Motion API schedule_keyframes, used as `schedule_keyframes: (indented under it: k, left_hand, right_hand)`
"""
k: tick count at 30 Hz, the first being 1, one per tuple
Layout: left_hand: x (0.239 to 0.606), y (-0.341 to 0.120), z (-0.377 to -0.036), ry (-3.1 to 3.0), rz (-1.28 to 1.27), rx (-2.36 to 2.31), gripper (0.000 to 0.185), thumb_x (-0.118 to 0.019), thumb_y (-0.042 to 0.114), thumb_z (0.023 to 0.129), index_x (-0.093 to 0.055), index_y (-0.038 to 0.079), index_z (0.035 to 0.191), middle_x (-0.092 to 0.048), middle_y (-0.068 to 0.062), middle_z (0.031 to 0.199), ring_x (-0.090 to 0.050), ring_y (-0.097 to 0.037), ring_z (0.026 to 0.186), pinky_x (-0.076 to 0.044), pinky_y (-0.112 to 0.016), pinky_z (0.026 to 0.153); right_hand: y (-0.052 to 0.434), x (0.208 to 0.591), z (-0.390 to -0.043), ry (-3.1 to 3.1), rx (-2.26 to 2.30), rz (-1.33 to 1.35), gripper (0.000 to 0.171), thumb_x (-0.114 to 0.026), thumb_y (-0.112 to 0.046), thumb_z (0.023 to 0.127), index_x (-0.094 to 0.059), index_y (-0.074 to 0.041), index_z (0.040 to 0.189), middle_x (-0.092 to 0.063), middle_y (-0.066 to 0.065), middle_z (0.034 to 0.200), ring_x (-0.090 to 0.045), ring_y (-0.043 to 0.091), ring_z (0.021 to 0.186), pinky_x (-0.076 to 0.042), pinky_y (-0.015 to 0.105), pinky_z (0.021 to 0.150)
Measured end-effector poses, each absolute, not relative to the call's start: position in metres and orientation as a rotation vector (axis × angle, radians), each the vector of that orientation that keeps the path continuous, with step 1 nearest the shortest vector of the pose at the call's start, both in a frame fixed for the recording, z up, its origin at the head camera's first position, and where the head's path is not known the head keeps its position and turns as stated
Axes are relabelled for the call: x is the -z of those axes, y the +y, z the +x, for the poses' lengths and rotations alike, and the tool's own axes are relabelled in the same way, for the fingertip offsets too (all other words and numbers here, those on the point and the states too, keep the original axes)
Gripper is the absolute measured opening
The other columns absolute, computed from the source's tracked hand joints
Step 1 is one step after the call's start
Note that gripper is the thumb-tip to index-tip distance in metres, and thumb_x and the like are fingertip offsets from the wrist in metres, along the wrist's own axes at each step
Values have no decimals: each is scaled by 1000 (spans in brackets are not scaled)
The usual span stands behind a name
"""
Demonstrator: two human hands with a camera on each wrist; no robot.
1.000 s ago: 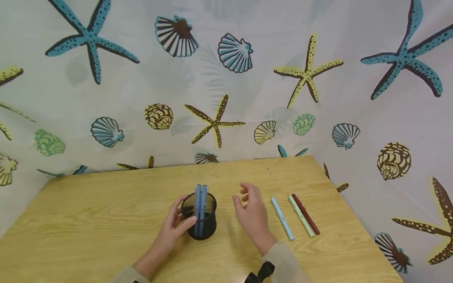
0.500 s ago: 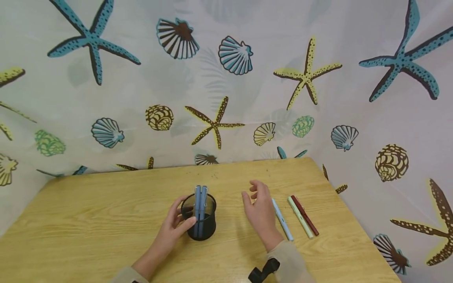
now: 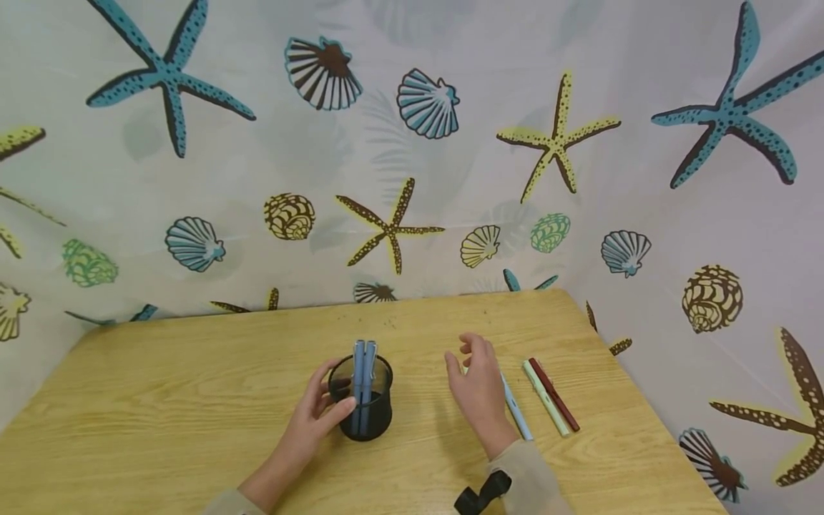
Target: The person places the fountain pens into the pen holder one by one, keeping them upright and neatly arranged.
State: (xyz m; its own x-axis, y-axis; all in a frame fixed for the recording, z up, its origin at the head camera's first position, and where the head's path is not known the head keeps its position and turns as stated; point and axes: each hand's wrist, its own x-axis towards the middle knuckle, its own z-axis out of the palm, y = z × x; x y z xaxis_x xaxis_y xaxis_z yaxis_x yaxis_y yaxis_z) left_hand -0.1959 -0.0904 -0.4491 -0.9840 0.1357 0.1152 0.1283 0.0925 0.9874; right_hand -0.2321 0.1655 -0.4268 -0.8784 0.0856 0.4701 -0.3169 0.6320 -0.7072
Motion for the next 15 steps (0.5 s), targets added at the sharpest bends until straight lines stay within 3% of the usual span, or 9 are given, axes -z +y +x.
schedule_keyframes:
  k: [15]
  left_hand:
    - [475,-93,-207,2389,266,-2079,64,-67,32,86,-31,44,138,-46,-14,123,-50,-32,115,-46,-46,86]
  right_hand:
    - [175,433,-230,-2534,-1104,85,32,-63,-18,89,-55,-1,115,-55,15,102,-55,29,85,-47,38,66]
